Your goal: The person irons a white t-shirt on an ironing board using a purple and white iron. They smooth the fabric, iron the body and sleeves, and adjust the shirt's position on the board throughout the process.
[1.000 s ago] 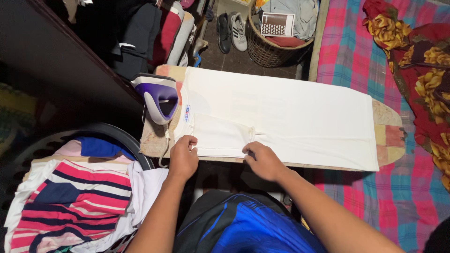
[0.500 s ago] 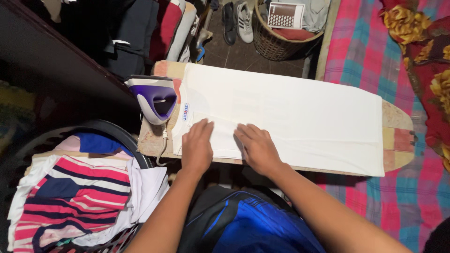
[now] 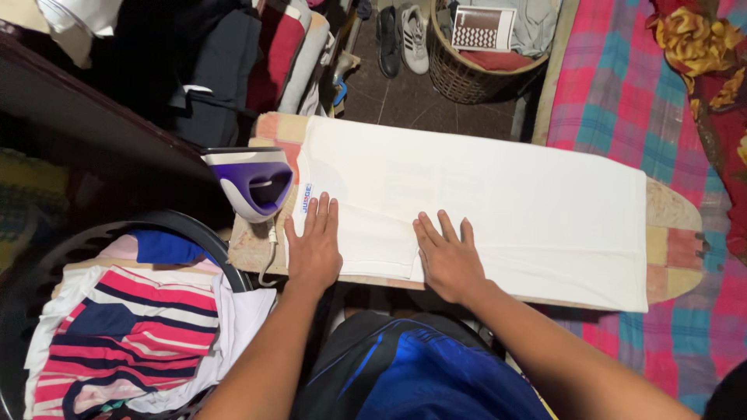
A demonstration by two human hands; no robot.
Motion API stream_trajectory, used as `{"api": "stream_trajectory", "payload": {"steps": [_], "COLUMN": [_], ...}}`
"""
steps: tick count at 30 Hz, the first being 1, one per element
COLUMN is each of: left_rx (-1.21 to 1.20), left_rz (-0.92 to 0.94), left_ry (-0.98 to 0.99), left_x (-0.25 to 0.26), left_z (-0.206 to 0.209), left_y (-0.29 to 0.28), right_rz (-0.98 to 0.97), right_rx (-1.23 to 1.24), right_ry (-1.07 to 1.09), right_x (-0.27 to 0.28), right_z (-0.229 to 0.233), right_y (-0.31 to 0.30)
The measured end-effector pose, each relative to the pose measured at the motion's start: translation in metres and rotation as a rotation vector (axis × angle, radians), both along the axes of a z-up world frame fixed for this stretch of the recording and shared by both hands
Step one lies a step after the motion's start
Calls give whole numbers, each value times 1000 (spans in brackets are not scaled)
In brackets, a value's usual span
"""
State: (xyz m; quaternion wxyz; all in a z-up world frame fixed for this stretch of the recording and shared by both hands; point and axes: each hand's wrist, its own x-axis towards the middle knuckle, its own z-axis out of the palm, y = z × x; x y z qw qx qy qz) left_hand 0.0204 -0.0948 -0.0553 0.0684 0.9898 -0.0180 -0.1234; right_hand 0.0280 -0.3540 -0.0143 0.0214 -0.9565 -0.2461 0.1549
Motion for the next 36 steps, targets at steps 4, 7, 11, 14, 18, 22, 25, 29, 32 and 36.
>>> {"api": "stream_trajectory", "payload": {"steps": [4,7,11,14,18,22,25,29,32,36], "left_rx": [-133,-279,-298,-201,-87,-19,-23,-229,-447,-331], "left_rz": [72,30,-97,-149,-120,-133,-102,-76,-137,-349], "left_ry": [-29,-56,-73,-14,182,52,-11,0,-33,-31], "left_x": [-4,-14,-22,-15,-2,2,0,-25,-54,-73], "left_z": [-3,-4,0,9,21,19,12,9,13,15], "left_y": [-18,-37,-44,-32,-9,3,-4,-30,-36,-19], "right_rz": [-44,13,160,169,93,8,-31,100,200,189], "right_rx": [130,248,135,-7,-69,-58,10,143,143,140], "right_ry": [53,102,170,205,237,252,86,57,108,80], "right_x": [5,10,10,10,8,5,-3,-18,-32,-52], "right_z": [2,-2,-7,-4,3,6,2,-3,-7,-9], "right_y": [23,48,62,52,26,12,22,42,49,29]}}
